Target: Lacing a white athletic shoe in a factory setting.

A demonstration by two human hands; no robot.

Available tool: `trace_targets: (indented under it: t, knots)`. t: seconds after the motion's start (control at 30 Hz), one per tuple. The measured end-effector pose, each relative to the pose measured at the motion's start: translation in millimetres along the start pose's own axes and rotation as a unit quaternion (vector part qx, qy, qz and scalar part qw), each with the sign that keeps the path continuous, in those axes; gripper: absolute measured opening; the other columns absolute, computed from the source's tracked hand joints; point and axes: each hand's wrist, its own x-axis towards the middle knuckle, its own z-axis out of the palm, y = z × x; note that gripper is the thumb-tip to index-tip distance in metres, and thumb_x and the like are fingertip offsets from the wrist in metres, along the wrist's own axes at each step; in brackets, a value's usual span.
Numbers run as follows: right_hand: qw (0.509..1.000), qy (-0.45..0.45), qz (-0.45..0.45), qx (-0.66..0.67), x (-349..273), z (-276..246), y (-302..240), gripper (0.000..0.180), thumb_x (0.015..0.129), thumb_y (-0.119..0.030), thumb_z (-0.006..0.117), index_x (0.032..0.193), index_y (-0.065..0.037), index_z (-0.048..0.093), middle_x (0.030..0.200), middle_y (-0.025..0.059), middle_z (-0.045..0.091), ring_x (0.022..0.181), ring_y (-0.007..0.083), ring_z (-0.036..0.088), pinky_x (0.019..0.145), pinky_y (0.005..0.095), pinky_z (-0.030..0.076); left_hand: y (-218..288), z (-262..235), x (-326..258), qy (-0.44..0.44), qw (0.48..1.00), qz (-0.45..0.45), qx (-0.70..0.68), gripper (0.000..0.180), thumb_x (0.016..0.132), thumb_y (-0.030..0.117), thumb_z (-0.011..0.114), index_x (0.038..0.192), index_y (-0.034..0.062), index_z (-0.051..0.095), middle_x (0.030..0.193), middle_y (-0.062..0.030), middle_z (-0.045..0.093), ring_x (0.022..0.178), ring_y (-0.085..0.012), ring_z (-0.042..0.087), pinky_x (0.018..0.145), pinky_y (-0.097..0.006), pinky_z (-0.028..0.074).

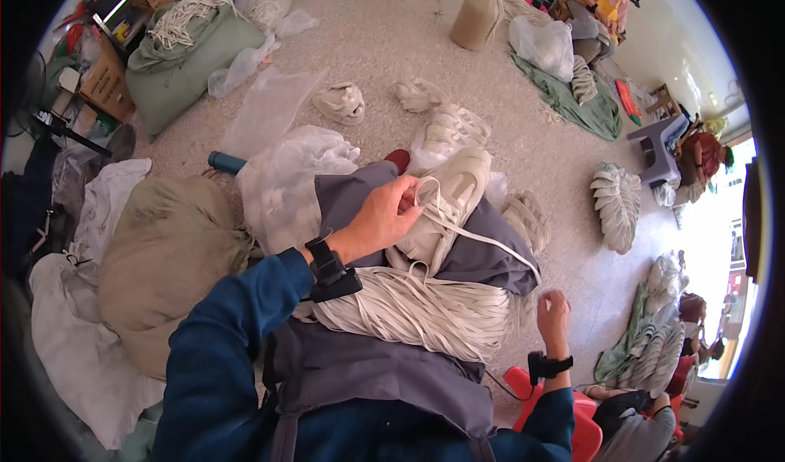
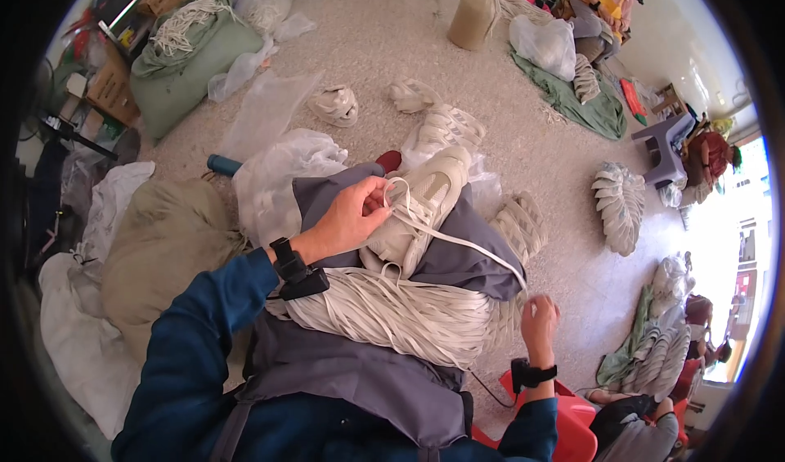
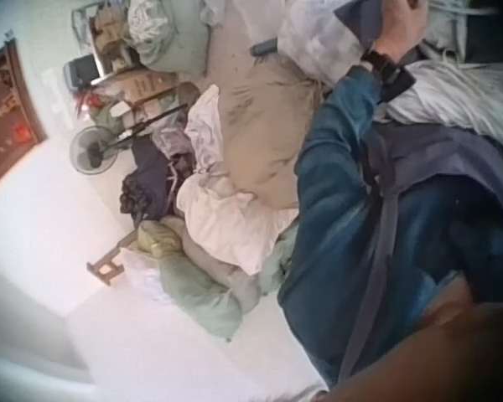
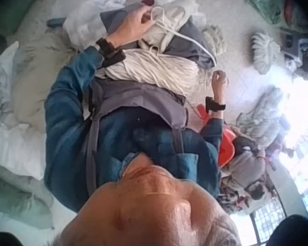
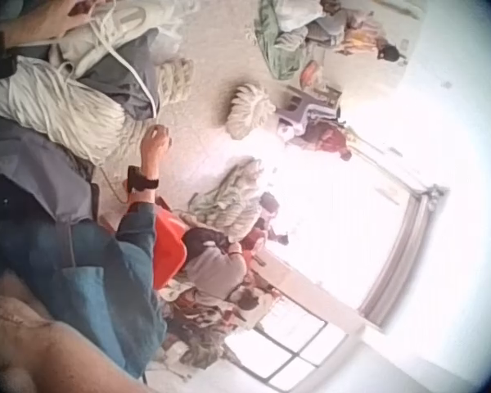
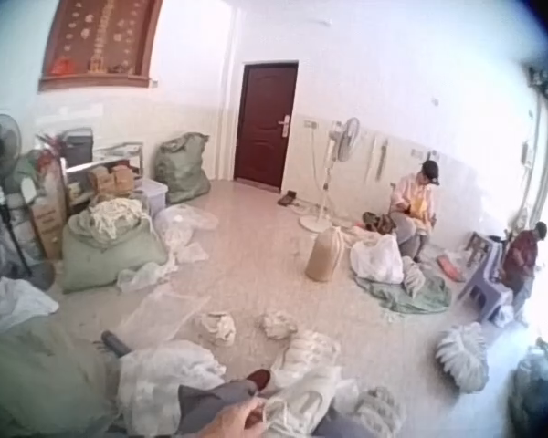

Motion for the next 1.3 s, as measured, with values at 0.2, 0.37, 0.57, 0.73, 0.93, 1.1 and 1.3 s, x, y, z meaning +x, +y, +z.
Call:
trace_targets:
  t: [0.2,0.37,0.57,0.73,0.93,1.1,1.3]
  knots:
    - [0.963,0.088,-0.225,0.119,59,-11,-191,0.03,0.089,0.001,0.065,0.118,0.0,0.061,0.117,0.0195,0.064,0.112,0.0402,0.059,0.101,0.0471,0.045,3,0,19,-0.024,0.995,-0.044,-0.091,0.011,0.098,0.003,0.06,0.104,-0.0031,0.067,0.087,-0.0038,0.071,0.081,-0.0063,0.065,0.075,-0.023,0.053]
    - [0.95,-0.027,-0.268,0.157,80,10,-240,0.008,0.092,-0.008,0.065,0.096,-0.001,0.062,0.091,0.016,0.066,0.089,0.0375,0.063,0.091,0.0502,0.045,18,-5,26,-0.039,0.976,-0.081,-0.197,0.012,0.098,0.004,0.059,0.103,-0.0029,0.067,0.088,-0.0043,0.072,0.076,-0.0081,0.066,0.07,-0.024,0.053]
    - [0.929,-0.094,-0.249,0.256,77,4,-240,0.018,0.092,-0.012,0.066,0.08,-0.002,0.056,0.075,0.0181,0.06,0.068,0.0394,0.059,0.067,0.0468,0.046,20,-6,24,-0.137,0.964,-0.116,-0.196,0.008,0.1,0.006,0.063,0.102,-0.0004,0.067,0.088,-0.0001,0.069,0.078,-0.0048,0.063,0.074,-0.021,0.053]
    - [0.94,-0.082,-0.254,0.213,61,-3,-221,0.019,0.092,-0.011,0.066,0.08,-0.003,0.054,0.072,0.0164,0.057,0.067,0.0397,0.057,0.061,0.046,0.045,18,-18,31,-0.225,0.965,-0.105,-0.085,0.008,0.095,0.009,0.069,0.096,0.0015,0.065,0.087,0.0028,0.064,0.078,-0.0049,0.06,0.073,-0.022,0.051]
    - [0.949,-0.079,-0.251,0.175,41,-27,-200,0.017,0.091,-0.01,0.066,0.081,-0.004,0.054,0.071,0.0147,0.056,0.068,0.0379,0.057,0.064,0.0444,0.046,3,-14,21,-0.199,0.98,0.025,0.009,0.015,0.089,0.01,0.074,0.094,0.0025,0.062,0.101,-0.0018,0.058,0.086,-0.0096,0.056,0.077,-0.025,0.048]
    - [0.943,-0.07,-0.278,0.17,29,-39,-198,0.016,0.091,-0.009,0.066,0.081,-0.004,0.055,0.071,0.0138,0.056,0.069,0.0365,0.058,0.068,0.0433,0.046,8,-14,23,-0.193,0.981,0.017,0.022,0.015,0.086,0.006,0.072,0.092,0.003,0.059,0.1,-0.0035,0.056,0.088,-0.0137,0.055,0.081,-0.027,0.047]
    - [0.945,-0.123,-0.266,0.147,5,-56,-181,0.014,0.091,-0.008,0.065,0.082,-0.003,0.055,0.074,0.0139,0.059,0.069,0.0368,0.059,0.066,0.0441,0.046,7,-14,23,-0.183,0.977,0.062,0.096,0.016,0.084,0.007,0.072,0.092,0.0032,0.058,0.097,-0.0064,0.055,0.088,-0.0198,0.058,0.083,-0.03,0.049]
